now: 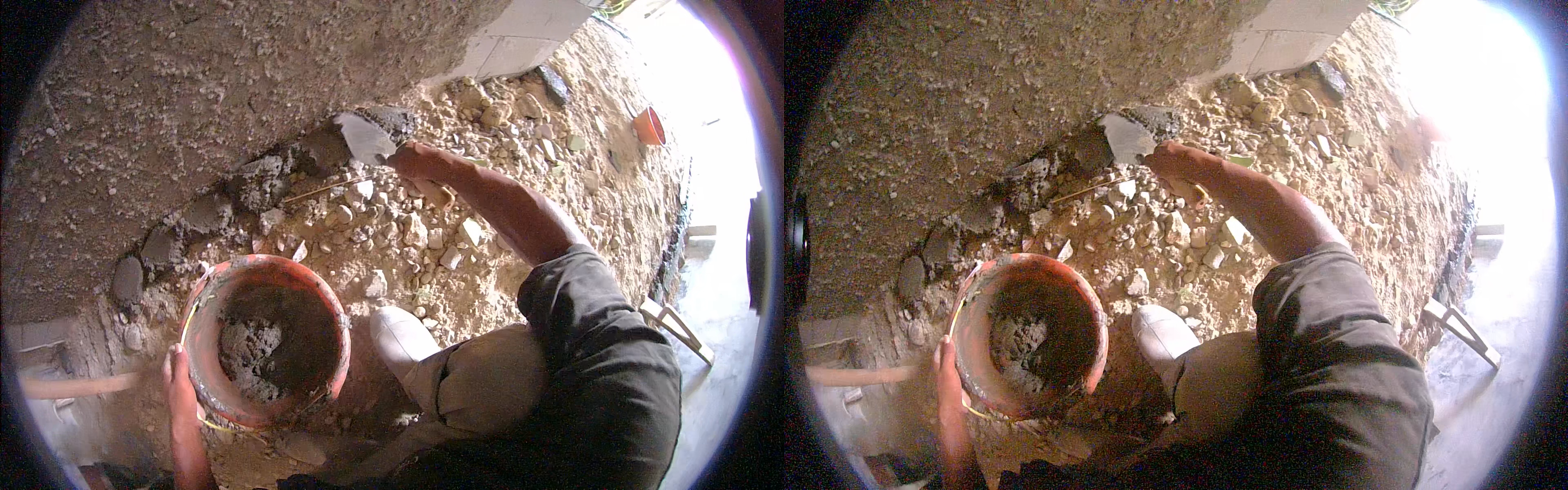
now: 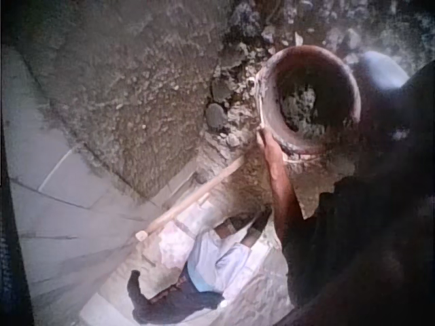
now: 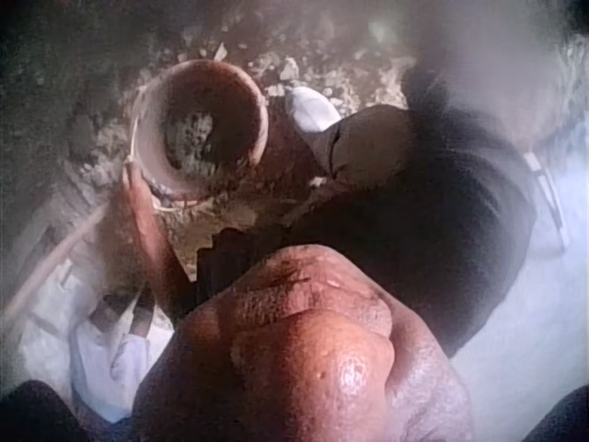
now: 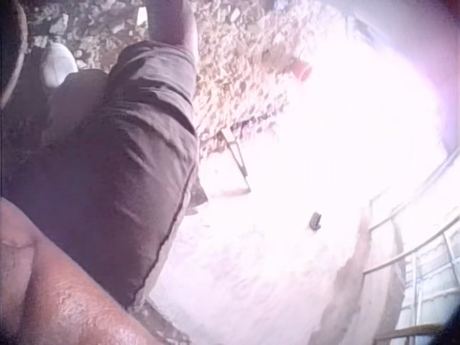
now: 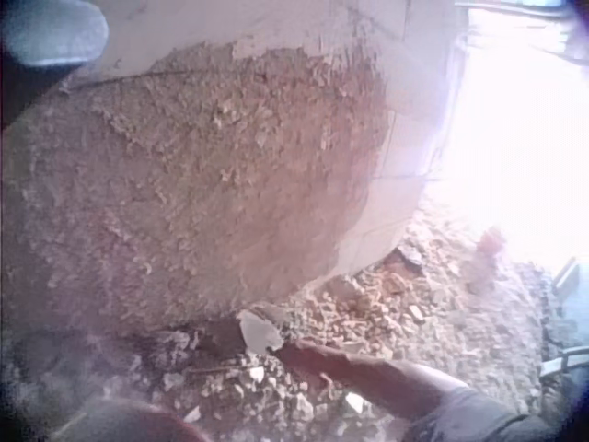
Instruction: The person scoops wet cement from a red bucket using a trowel and applies it to a trench in the ground. They repeatedly transfer the material from the bucket to the trench, smoothing it out along the base of a wall.
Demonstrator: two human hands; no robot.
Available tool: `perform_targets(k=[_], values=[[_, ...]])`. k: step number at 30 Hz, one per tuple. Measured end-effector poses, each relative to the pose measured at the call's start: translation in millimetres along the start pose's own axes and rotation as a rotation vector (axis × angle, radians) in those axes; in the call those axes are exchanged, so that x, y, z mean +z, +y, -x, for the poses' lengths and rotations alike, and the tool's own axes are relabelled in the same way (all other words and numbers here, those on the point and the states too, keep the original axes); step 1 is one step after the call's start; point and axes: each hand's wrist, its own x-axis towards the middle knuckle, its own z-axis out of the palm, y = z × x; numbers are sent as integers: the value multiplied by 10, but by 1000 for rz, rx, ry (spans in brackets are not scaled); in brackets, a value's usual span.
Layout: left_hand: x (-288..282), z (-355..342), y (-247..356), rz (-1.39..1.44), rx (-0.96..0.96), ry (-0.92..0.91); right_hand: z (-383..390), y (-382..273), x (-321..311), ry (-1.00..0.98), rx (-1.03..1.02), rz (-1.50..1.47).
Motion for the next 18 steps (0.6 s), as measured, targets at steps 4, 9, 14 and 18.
perform_targets(k=[4,9,14,18], values=[[-5,118,73,21,-4,-11,-10,36,51,1,211,469],[349,298,246,-278,212,-123,502,505,59,125,414,176],[553,608,436,-305,344,-230,1046,-545,-425,198,621,-369],[839,675,634,-325,459,-356,1861,-665,-525,394,-43,119]])
